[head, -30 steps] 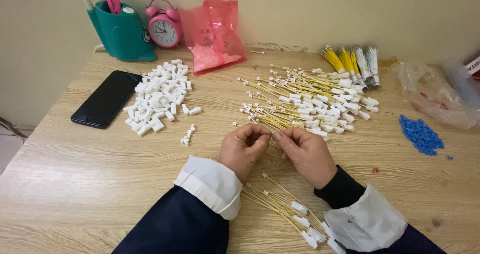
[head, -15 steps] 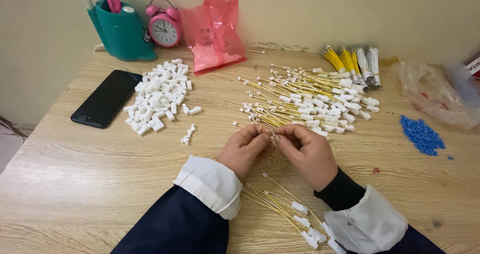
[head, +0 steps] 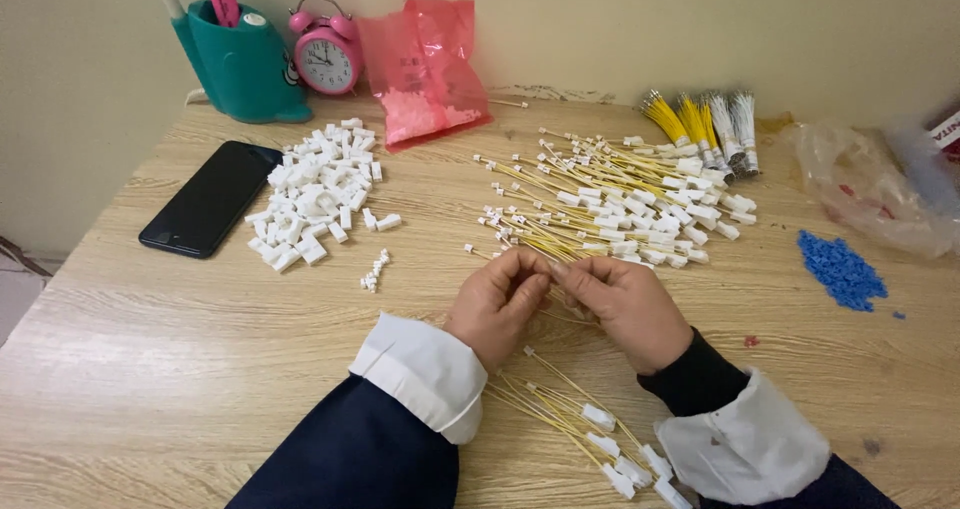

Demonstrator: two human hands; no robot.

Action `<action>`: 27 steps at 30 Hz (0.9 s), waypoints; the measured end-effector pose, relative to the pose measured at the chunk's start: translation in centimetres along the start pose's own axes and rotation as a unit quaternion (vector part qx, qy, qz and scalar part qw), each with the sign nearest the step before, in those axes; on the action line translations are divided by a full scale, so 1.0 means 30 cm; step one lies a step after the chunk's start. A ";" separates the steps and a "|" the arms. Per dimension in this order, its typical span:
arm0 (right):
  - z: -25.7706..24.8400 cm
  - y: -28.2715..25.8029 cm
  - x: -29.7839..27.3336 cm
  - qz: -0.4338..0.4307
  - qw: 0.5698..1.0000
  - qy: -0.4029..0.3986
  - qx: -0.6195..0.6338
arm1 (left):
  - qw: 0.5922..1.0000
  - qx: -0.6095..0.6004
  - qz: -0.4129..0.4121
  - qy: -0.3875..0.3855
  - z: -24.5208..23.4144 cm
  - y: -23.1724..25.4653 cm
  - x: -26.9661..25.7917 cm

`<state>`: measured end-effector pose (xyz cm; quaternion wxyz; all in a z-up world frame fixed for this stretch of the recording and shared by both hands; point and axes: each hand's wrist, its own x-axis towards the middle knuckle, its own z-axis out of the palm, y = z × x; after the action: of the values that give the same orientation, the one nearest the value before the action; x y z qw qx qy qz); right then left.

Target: Assembling or sorting small wire connector components on a wooden desk

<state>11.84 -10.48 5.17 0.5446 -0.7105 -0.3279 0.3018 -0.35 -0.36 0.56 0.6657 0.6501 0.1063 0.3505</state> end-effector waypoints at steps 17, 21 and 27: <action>-0.012 0.019 0.013 0.091 0.993 -0.031 0.065 | 0.982 0.161 0.099 0.024 -0.007 0.023 0.003; -0.017 0.006 -0.005 0.104 0.991 -0.031 0.076 | 0.984 0.144 0.100 0.023 -0.007 0.026 0.005; -0.008 0.011 -0.007 0.100 0.991 -0.021 0.080 | 0.982 0.155 0.101 0.025 -0.010 0.028 -0.002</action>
<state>11.96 -10.84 4.91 0.5600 -0.6872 -0.2409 0.3950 -0.84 -0.22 1.29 0.5151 0.7440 0.1097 0.4112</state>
